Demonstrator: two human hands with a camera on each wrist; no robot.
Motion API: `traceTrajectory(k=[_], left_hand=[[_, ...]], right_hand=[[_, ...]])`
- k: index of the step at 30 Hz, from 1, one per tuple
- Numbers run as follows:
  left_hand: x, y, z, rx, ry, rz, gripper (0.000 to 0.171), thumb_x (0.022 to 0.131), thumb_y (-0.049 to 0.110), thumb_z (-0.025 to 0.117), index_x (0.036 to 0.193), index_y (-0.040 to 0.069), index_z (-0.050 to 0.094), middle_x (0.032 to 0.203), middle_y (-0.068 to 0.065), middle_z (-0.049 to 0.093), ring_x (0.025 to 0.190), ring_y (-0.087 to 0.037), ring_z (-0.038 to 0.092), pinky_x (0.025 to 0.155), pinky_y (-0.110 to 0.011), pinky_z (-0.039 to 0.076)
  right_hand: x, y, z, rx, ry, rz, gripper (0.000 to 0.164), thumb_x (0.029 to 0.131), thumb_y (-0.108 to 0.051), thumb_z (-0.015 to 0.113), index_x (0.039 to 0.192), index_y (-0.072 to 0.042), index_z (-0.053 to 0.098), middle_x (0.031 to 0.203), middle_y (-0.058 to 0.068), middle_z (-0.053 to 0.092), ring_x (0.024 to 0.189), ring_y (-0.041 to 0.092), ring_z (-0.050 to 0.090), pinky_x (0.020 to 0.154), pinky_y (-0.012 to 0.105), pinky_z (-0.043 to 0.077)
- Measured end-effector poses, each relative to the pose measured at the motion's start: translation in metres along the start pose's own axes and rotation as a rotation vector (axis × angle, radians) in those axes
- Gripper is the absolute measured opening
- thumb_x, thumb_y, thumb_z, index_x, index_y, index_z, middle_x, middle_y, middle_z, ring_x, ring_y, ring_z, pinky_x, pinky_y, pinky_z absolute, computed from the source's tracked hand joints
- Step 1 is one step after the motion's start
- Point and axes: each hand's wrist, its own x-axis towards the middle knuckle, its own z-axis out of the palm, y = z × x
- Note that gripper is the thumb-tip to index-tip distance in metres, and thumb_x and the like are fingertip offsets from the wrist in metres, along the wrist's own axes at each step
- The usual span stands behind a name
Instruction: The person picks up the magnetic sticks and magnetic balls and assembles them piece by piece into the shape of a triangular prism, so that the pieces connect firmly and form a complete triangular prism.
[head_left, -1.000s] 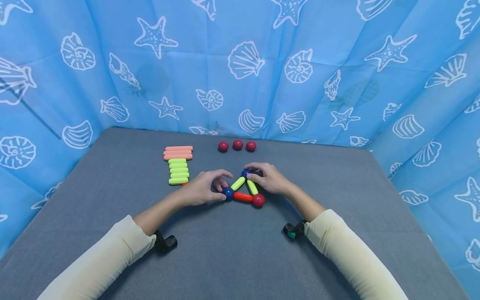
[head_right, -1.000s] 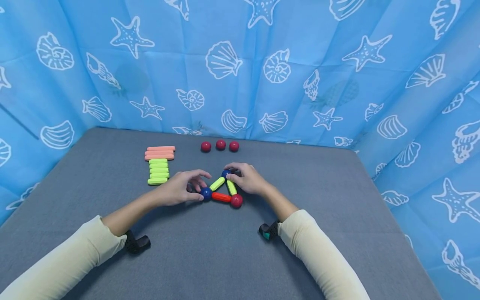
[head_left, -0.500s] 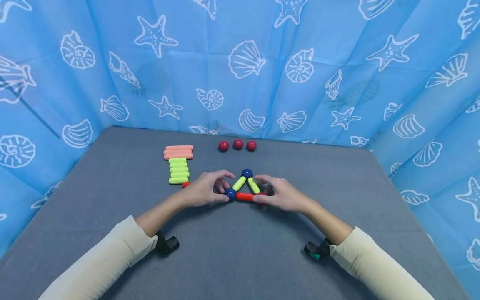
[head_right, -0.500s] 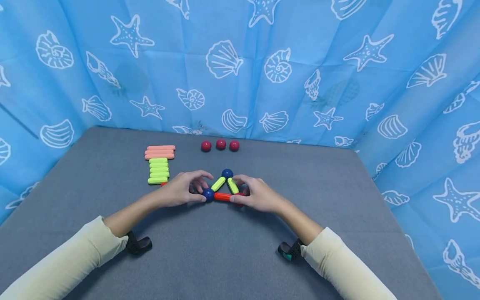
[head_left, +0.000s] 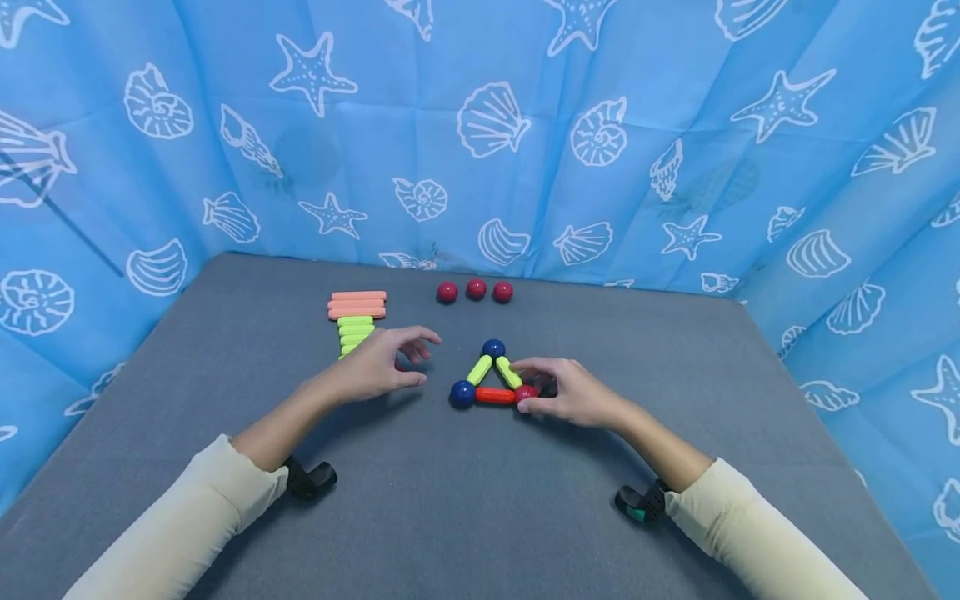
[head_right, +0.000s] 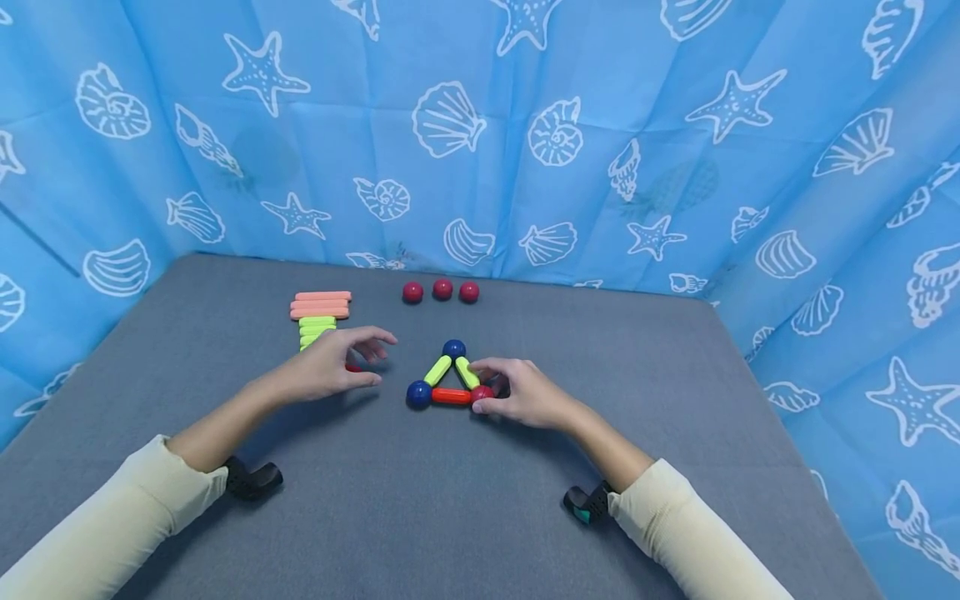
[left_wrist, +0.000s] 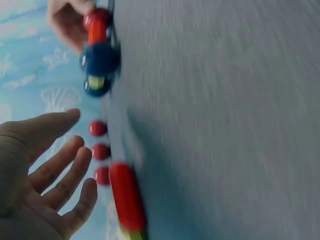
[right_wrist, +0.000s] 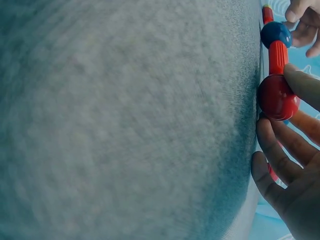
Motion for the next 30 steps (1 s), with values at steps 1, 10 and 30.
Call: traceTrajectory(k=[1, 10, 30], left_hand=[[-0.003, -0.003, -0.004, 0.019, 0.008, -0.005, 0.054, 0.084, 0.006, 0.079, 0.134, 0.005, 0.058, 0.116, -0.011, 0.068, 0.105, -0.024, 0.063, 0.089, -0.044, 0.054], [-0.03, -0.022, -0.023, 0.173, -0.002, -0.047, 0.053, 0.081, 0.002, 0.08, 0.13, 0.005, 0.06, 0.114, -0.01, 0.068, 0.105, -0.025, 0.064, 0.093, -0.049, 0.051], [-0.008, -0.018, -0.002, 0.001, 0.013, -0.028, 0.055, 0.085, -0.003, 0.072, 0.137, 0.006, 0.054, 0.106, -0.002, 0.066, 0.098, -0.02, 0.06, 0.089, -0.042, 0.052]], right_hand=[[0.0, 0.0, 0.0, 0.002, -0.001, -0.001, 0.057, 0.088, -0.023, 0.076, 0.139, -0.004, 0.056, 0.129, 0.01, 0.064, 0.101, 0.02, 0.062, 0.087, 0.038, 0.053], [0.0, 0.001, -0.001, -0.005, -0.011, 0.007, 0.056, 0.088, -0.022, 0.076, 0.139, -0.005, 0.056, 0.129, 0.009, 0.063, 0.103, 0.019, 0.062, 0.088, 0.039, 0.053], [0.0, 0.002, -0.001, 0.025, -0.003, -0.023, 0.056, 0.089, -0.022, 0.075, 0.138, -0.003, 0.056, 0.128, 0.011, 0.064, 0.098, 0.02, 0.062, 0.084, 0.039, 0.054]])
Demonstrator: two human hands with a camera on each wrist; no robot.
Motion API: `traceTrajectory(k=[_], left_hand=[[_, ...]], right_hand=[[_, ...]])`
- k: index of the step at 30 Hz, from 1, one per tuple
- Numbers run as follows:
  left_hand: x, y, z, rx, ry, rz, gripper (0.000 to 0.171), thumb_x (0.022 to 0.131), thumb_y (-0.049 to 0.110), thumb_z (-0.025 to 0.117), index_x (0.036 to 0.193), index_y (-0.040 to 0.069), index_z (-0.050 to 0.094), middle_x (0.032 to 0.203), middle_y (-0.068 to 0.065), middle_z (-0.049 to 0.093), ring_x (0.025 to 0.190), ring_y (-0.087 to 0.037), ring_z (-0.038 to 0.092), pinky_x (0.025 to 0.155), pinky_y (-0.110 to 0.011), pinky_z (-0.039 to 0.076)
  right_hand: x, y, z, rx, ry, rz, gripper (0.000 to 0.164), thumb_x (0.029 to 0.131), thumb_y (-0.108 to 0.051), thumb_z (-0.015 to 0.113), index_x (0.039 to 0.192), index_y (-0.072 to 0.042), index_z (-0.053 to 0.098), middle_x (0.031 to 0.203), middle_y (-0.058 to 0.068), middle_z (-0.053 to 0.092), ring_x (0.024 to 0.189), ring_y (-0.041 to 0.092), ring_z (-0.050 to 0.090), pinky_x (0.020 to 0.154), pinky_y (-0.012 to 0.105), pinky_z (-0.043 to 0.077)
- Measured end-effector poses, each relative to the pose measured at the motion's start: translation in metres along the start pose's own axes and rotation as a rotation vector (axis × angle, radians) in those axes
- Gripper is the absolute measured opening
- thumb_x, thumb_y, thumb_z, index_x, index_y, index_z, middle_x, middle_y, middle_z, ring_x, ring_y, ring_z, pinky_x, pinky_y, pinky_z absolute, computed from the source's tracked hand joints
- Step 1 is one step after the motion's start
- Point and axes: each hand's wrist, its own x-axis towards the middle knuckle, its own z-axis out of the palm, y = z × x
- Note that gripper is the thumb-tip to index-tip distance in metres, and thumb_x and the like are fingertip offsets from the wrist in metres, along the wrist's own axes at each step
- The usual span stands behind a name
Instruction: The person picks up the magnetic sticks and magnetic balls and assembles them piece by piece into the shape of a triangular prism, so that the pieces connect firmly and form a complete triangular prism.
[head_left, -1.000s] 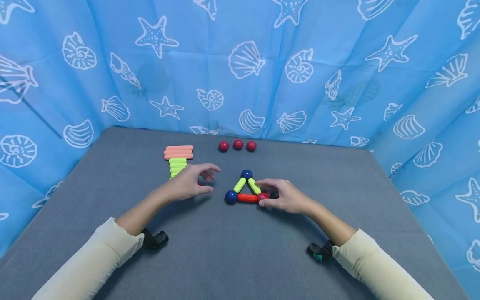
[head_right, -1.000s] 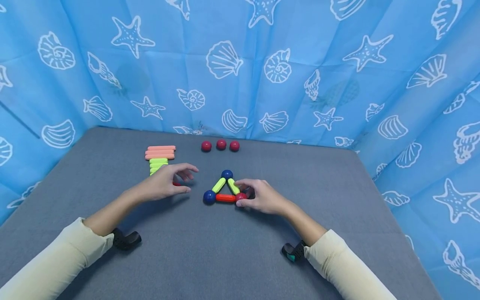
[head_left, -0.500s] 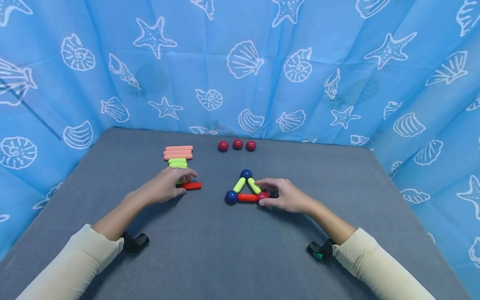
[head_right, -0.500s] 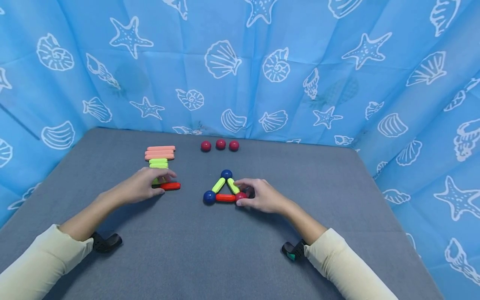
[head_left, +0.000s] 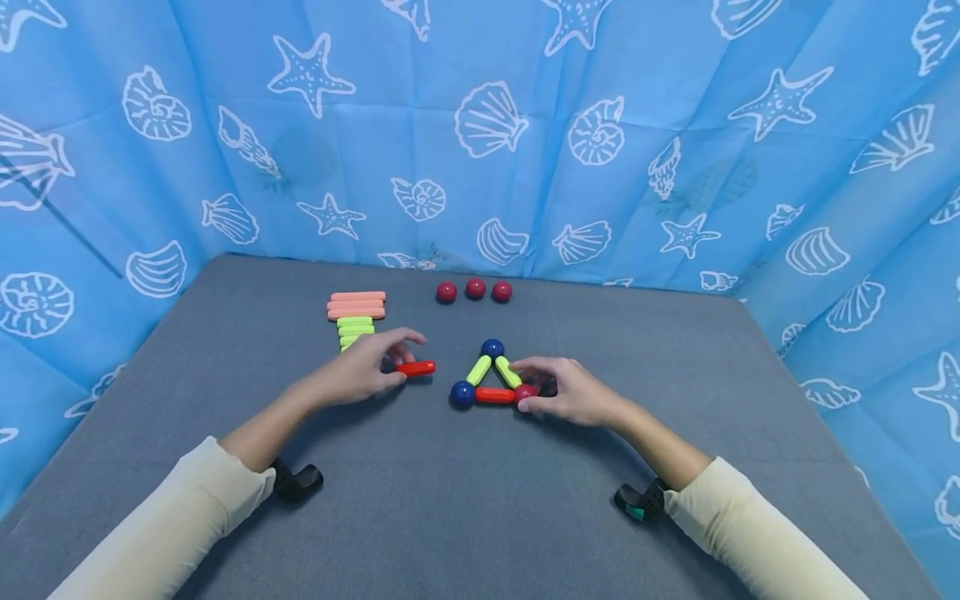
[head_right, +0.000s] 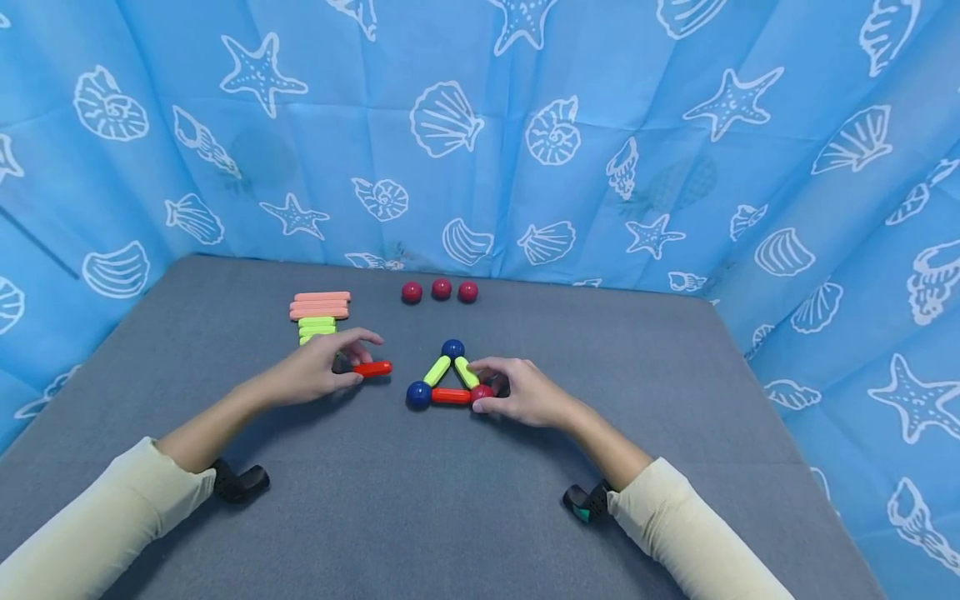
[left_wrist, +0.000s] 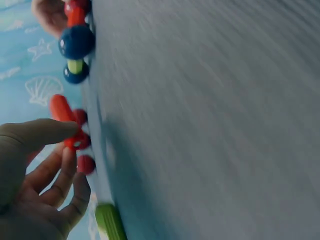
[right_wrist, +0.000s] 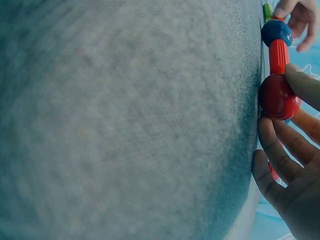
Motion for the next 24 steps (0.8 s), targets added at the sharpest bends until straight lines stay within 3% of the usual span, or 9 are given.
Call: traceTrajectory(k=[8, 16, 24], left_hand=[[0.041, 0.025, 0.022, -0.175, 0.02, 0.061, 0.049, 0.088, 0.001, 0.068, 0.136, 0.006, 0.056, 0.109, -0.005, 0.064, 0.099, -0.021, 0.058, 0.083, -0.036, 0.053], [0.082, 0.036, 0.043, -0.27, 0.049, 0.073, 0.032, 0.088, 0.001, 0.07, 0.118, 0.008, 0.063, 0.112, -0.005, 0.066, 0.099, -0.019, 0.062, 0.085, -0.032, 0.055], [0.099, 0.038, 0.053, -0.281, 0.133, 0.044, 0.026, 0.088, 0.001, 0.072, 0.112, 0.006, 0.063, 0.105, -0.007, 0.066, 0.095, -0.02, 0.062, 0.084, -0.031, 0.054]], right_hand=[[0.0, 0.001, -0.001, 0.007, -0.01, 0.025, 0.057, 0.089, -0.023, 0.075, 0.139, -0.005, 0.055, 0.129, 0.009, 0.063, 0.101, 0.02, 0.061, 0.087, 0.042, 0.053], [0.001, 0.005, -0.001, -0.02, -0.012, 0.003, 0.056, 0.089, -0.025, 0.076, 0.138, -0.006, 0.056, 0.128, 0.008, 0.064, 0.101, 0.017, 0.063, 0.085, 0.038, 0.053], [0.002, 0.004, 0.0, -0.019, -0.003, -0.011, 0.056, 0.089, -0.024, 0.076, 0.138, -0.005, 0.057, 0.129, 0.008, 0.064, 0.098, 0.019, 0.062, 0.085, 0.038, 0.054]])
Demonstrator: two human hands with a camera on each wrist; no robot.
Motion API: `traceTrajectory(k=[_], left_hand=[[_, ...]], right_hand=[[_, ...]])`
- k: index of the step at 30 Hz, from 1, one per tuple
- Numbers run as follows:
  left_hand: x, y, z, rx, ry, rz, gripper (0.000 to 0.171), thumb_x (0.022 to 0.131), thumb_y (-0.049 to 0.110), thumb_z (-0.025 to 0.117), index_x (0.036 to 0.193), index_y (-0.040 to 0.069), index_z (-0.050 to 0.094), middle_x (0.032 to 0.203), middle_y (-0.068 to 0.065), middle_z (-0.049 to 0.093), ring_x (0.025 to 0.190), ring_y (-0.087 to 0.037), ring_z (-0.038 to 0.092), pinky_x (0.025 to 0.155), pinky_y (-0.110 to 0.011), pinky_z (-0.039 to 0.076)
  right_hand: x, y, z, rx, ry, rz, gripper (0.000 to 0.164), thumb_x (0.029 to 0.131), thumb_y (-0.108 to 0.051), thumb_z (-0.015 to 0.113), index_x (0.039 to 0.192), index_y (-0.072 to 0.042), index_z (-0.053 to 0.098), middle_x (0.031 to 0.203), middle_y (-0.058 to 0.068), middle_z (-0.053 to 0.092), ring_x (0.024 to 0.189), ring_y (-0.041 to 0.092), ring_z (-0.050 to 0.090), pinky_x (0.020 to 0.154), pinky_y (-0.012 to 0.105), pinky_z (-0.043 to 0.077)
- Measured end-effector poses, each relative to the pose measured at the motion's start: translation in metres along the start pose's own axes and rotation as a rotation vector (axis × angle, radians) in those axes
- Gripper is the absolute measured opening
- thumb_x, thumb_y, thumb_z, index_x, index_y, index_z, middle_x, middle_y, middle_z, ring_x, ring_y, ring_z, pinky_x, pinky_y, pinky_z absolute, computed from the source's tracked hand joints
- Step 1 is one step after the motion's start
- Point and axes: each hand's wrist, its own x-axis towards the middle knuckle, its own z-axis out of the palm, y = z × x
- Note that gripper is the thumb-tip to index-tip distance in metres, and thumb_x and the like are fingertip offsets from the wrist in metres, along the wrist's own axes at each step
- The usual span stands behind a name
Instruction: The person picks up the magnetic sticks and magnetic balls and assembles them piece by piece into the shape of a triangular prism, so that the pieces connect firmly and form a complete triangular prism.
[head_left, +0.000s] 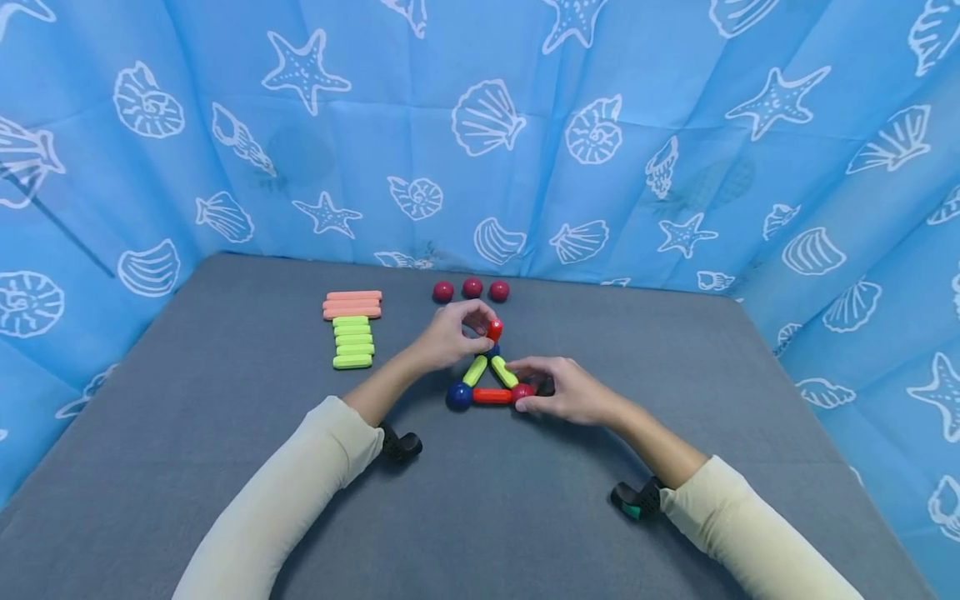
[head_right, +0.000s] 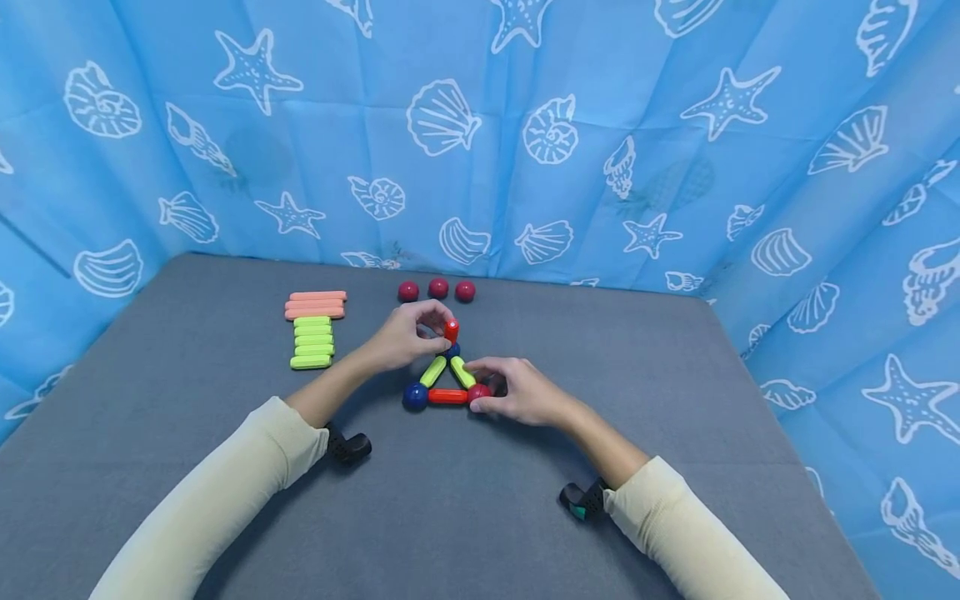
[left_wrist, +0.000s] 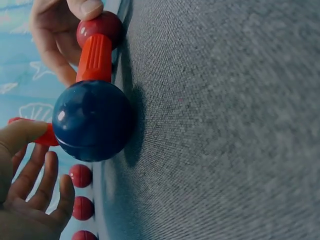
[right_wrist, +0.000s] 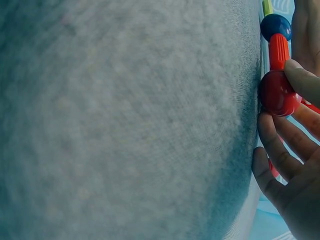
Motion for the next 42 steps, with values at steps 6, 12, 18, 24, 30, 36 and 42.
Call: traceTrajectory(k=[6, 12, 18, 24, 30, 36, 42], left_hand=[[-0.002, -0.001, -0.002, 0.001, -0.01, -0.015, 0.033, 0.088, 0.003, 0.073, 0.119, 0.005, 0.061, 0.11, -0.01, 0.066, 0.099, -0.023, 0.063, 0.087, -0.033, 0.054], [-0.025, -0.002, -0.028, 0.113, -0.011, -0.004, 0.038, 0.089, 0.007, 0.074, 0.125, 0.005, 0.061, 0.111, -0.016, 0.067, 0.097, -0.021, 0.063, 0.087, -0.038, 0.054], [-0.066, -0.007, -0.077, 0.255, 0.036, 0.028, 0.033, 0.086, 0.002, 0.075, 0.118, 0.004, 0.065, 0.103, -0.015, 0.069, 0.092, -0.021, 0.063, 0.085, -0.045, 0.054], [-0.102, -0.021, -0.114, 0.415, 0.042, 0.015, 0.032, 0.084, 0.001, 0.076, 0.115, 0.0, 0.067, 0.099, -0.011, 0.07, 0.089, -0.025, 0.065, 0.077, -0.045, 0.053], [-0.126, -0.033, -0.134, 0.488, -0.006, -0.044, 0.036, 0.083, 0.002, 0.078, 0.116, 0.001, 0.066, 0.099, -0.008, 0.071, 0.09, -0.025, 0.067, 0.077, -0.046, 0.054], [-0.13, -0.038, -0.134, 0.529, -0.04, -0.071, 0.037, 0.082, 0.003, 0.079, 0.116, 0.003, 0.067, 0.101, -0.008, 0.07, 0.093, -0.024, 0.066, 0.081, -0.047, 0.053], [-0.119, -0.031, -0.117, 0.651, -0.091, -0.016, 0.04, 0.08, -0.001, 0.078, 0.118, 0.004, 0.067, 0.098, -0.006, 0.068, 0.089, -0.02, 0.063, 0.079, -0.046, 0.054]], right_hand=[[0.0, 0.0, -0.001, 0.007, -0.004, 0.004, 0.056, 0.089, -0.023, 0.076, 0.138, -0.005, 0.057, 0.129, 0.009, 0.064, 0.098, 0.019, 0.062, 0.085, 0.038, 0.054], [0.0, -0.001, -0.001, 0.006, -0.011, 0.013, 0.055, 0.09, -0.024, 0.075, 0.138, -0.006, 0.057, 0.13, 0.008, 0.063, 0.098, 0.019, 0.061, 0.085, 0.038, 0.053], [0.001, -0.002, -0.002, 0.005, -0.011, 0.012, 0.056, 0.089, -0.022, 0.076, 0.139, -0.005, 0.056, 0.129, 0.008, 0.063, 0.097, 0.02, 0.06, 0.085, 0.04, 0.053], [0.0, -0.003, -0.002, 0.007, -0.01, 0.02, 0.055, 0.089, -0.021, 0.076, 0.138, -0.005, 0.057, 0.129, 0.008, 0.063, 0.096, 0.02, 0.061, 0.085, 0.038, 0.053], [0.0, -0.003, -0.001, 0.009, -0.011, 0.009, 0.055, 0.089, -0.021, 0.076, 0.138, -0.005, 0.057, 0.131, 0.008, 0.062, 0.098, 0.02, 0.061, 0.086, 0.038, 0.053], [0.0, -0.002, -0.001, 0.002, -0.008, 0.0, 0.055, 0.089, -0.02, 0.075, 0.138, -0.004, 0.057, 0.131, 0.009, 0.062, 0.099, 0.019, 0.061, 0.086, 0.038, 0.053], [-0.001, -0.002, -0.001, 0.009, -0.009, -0.001, 0.055, 0.09, -0.022, 0.075, 0.138, -0.004, 0.056, 0.129, 0.01, 0.063, 0.098, 0.019, 0.06, 0.086, 0.039, 0.053]])
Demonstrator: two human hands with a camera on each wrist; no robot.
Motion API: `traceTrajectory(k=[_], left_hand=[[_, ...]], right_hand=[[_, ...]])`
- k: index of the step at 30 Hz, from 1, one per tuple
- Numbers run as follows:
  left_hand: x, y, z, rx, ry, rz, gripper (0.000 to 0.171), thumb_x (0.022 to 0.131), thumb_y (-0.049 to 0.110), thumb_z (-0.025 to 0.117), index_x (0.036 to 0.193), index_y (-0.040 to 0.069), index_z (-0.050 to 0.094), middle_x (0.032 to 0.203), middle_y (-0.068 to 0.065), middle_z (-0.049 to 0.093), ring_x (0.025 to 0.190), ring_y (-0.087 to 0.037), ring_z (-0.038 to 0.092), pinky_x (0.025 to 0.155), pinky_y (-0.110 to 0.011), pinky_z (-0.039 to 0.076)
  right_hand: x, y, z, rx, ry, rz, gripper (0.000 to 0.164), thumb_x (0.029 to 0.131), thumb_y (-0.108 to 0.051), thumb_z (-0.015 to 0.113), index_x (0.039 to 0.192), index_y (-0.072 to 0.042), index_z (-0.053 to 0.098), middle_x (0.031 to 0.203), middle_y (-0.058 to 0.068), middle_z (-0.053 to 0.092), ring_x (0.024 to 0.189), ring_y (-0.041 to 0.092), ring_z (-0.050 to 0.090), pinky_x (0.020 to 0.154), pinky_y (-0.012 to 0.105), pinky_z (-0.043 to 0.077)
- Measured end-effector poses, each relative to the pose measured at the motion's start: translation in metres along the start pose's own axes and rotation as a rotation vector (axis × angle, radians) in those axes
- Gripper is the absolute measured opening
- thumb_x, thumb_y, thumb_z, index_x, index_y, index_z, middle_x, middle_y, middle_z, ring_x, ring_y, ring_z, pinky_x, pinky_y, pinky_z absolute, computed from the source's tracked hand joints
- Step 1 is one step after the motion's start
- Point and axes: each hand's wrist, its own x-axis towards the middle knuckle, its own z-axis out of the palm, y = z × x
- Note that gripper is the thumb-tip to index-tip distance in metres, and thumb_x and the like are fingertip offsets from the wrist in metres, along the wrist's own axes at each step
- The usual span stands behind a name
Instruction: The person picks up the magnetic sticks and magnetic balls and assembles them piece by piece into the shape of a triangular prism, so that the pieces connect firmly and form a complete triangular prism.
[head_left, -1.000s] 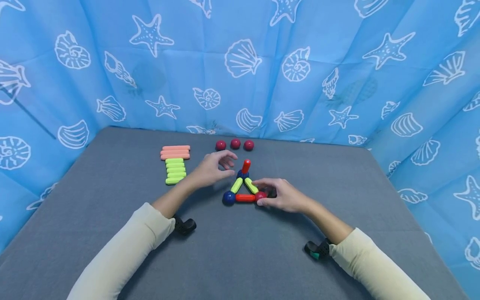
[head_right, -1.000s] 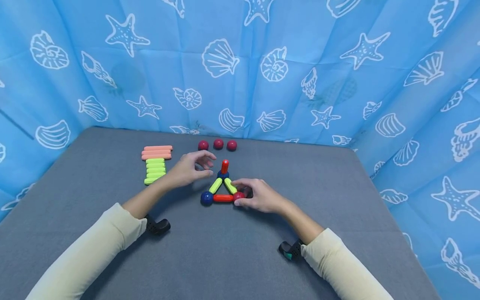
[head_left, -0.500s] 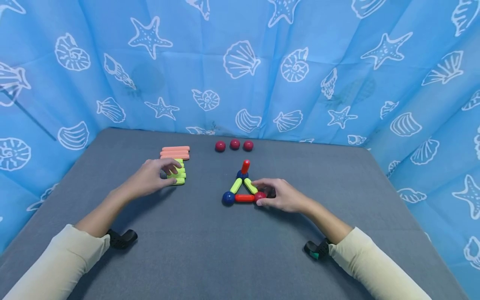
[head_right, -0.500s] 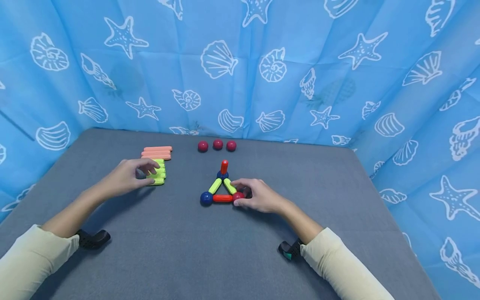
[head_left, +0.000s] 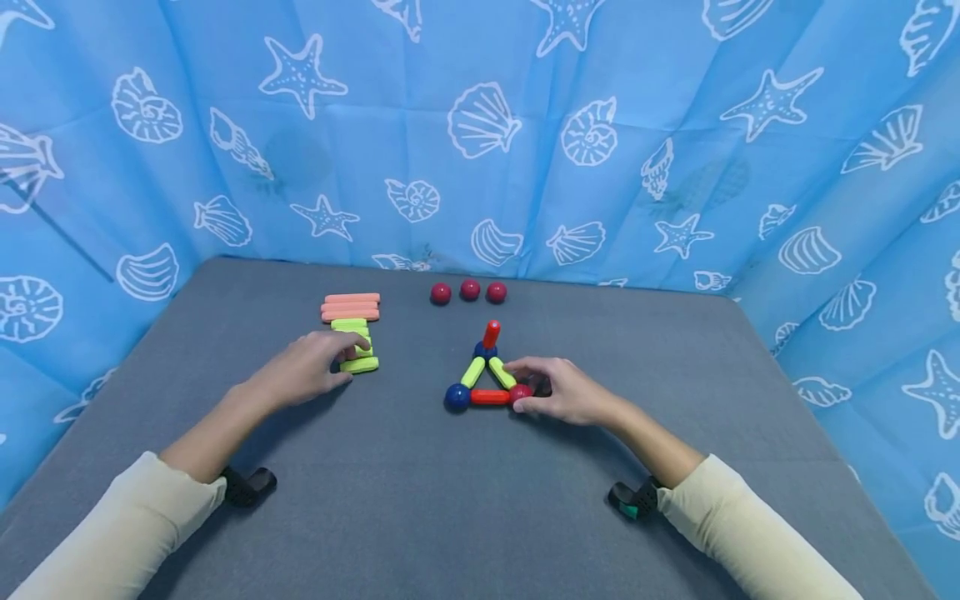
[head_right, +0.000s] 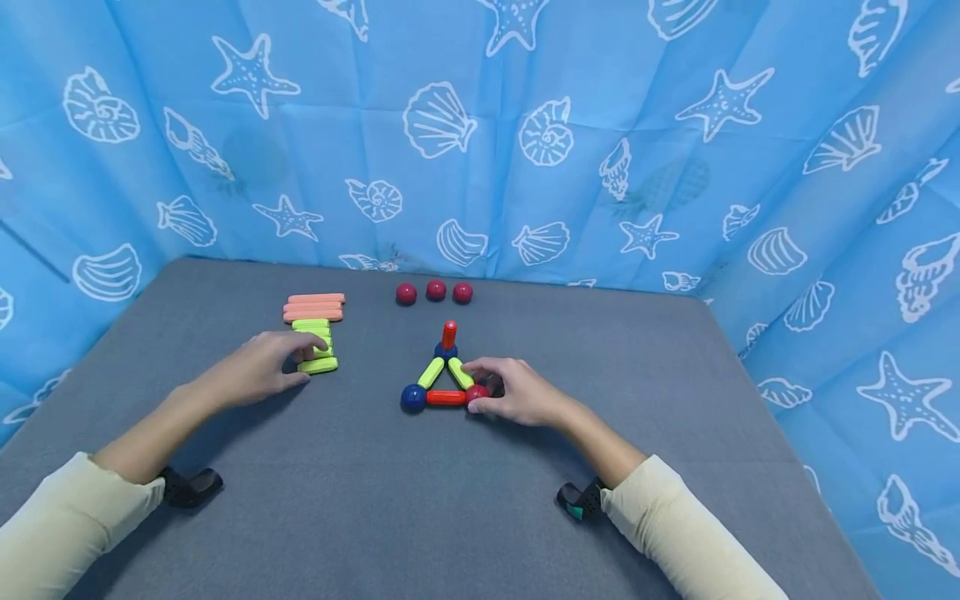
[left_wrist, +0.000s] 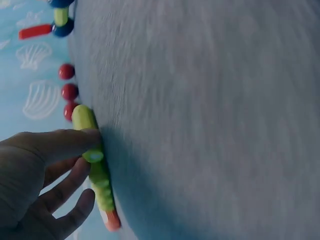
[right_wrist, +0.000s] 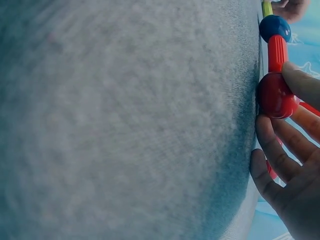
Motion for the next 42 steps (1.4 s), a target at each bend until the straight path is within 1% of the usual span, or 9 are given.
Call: traceTrajectory(k=[2, 5, 9, 19, 24, 30, 35, 39, 42], left_hand=[[0.005, 0.006, 0.004, -0.001, -0.014, 0.01, 0.041, 0.081, -0.003, 0.078, 0.12, 0.003, 0.066, 0.099, -0.007, 0.068, 0.089, -0.02, 0.063, 0.081, -0.046, 0.054], [0.012, 0.014, 0.009, -0.051, -0.024, -0.004, 0.045, 0.083, -0.002, 0.076, 0.125, 0.004, 0.064, 0.103, -0.007, 0.068, 0.094, -0.02, 0.063, 0.086, -0.046, 0.054], [0.022, 0.025, 0.015, -0.192, -0.024, -0.011, 0.048, 0.086, -0.001, 0.074, 0.131, 0.004, 0.059, 0.107, -0.006, 0.069, 0.1, -0.021, 0.064, 0.091, -0.046, 0.053], [0.044, 0.063, 0.03, -0.497, -0.011, 0.058, 0.046, 0.088, 0.003, 0.072, 0.132, 0.005, 0.058, 0.108, -0.002, 0.068, 0.101, -0.019, 0.063, 0.086, -0.038, 0.055], [0.048, 0.077, 0.036, -0.587, -0.019, 0.108, 0.042, 0.088, 0.003, 0.071, 0.129, 0.009, 0.059, 0.111, -0.002, 0.066, 0.101, -0.018, 0.062, 0.087, -0.036, 0.054], [0.052, 0.085, 0.043, -0.599, -0.065, 0.16, 0.038, 0.088, 0.003, 0.072, 0.125, 0.004, 0.061, 0.115, -0.005, 0.066, 0.104, -0.017, 0.063, 0.09, -0.035, 0.054], [0.053, 0.085, 0.046, -0.575, -0.114, 0.177, 0.037, 0.088, 0.003, 0.072, 0.123, 0.003, 0.062, 0.116, -0.009, 0.067, 0.103, -0.016, 0.063, 0.09, -0.035, 0.054], [0.056, 0.08, 0.042, -0.58, -0.139, 0.163, 0.039, 0.088, -0.001, 0.07, 0.125, 0.003, 0.062, 0.116, -0.008, 0.067, 0.101, -0.018, 0.063, 0.09, -0.036, 0.055], [0.063, 0.072, 0.037, -0.578, -0.114, 0.122, 0.036, 0.089, -0.005, 0.066, 0.124, 0.002, 0.063, 0.113, -0.01, 0.067, 0.1, -0.021, 0.063, 0.09, -0.039, 0.054]], right_hand=[[0.0, 0.0, 0.0, 0.004, 0.001, -0.003, 0.054, 0.09, -0.022, 0.075, 0.138, -0.004, 0.056, 0.129, 0.011, 0.063, 0.098, 0.02, 0.061, 0.086, 0.039, 0.053], [-0.001, 0.0, 0.0, 0.006, 0.002, -0.003, 0.054, 0.09, -0.021, 0.075, 0.137, -0.003, 0.056, 0.13, 0.011, 0.062, 0.099, 0.02, 0.061, 0.086, 0.04, 0.053], [-0.001, -0.001, 0.001, 0.008, -0.001, 0.017, 0.055, 0.089, -0.021, 0.075, 0.138, -0.005, 0.056, 0.131, 0.01, 0.062, 0.1, 0.02, 0.061, 0.087, 0.042, 0.053], [-0.001, 0.0, 0.001, 0.009, -0.001, 0.034, 0.056, 0.089, -0.021, 0.075, 0.138, -0.005, 0.056, 0.132, 0.01, 0.062, 0.101, 0.02, 0.062, 0.087, 0.042, 0.053], [0.0, -0.001, 0.001, 0.012, -0.003, 0.034, 0.056, 0.089, -0.022, 0.075, 0.138, -0.006, 0.056, 0.132, 0.009, 0.062, 0.102, 0.019, 0.062, 0.089, 0.042, 0.053], [0.001, -0.001, 0.002, 0.006, -0.002, 0.04, 0.055, 0.089, -0.021, 0.076, 0.138, -0.006, 0.056, 0.131, 0.008, 0.062, 0.099, 0.018, 0.061, 0.088, 0.04, 0.053], [0.002, -0.001, 0.002, 0.006, 0.001, 0.04, 0.055, 0.089, -0.021, 0.076, 0.138, -0.006, 0.056, 0.13, 0.008, 0.063, 0.1, 0.019, 0.062, 0.087, 0.041, 0.053], [0.001, -0.002, 0.001, 0.008, -0.005, 0.044, 0.055, 0.089, -0.022, 0.076, 0.138, -0.006, 0.056, 0.131, 0.008, 0.062, 0.101, 0.019, 0.062, 0.088, 0.041, 0.052], [0.001, -0.002, 0.001, 0.011, -0.009, 0.045, 0.055, 0.089, -0.021, 0.075, 0.138, -0.006, 0.056, 0.131, 0.009, 0.062, 0.102, 0.019, 0.062, 0.089, 0.041, 0.052]])
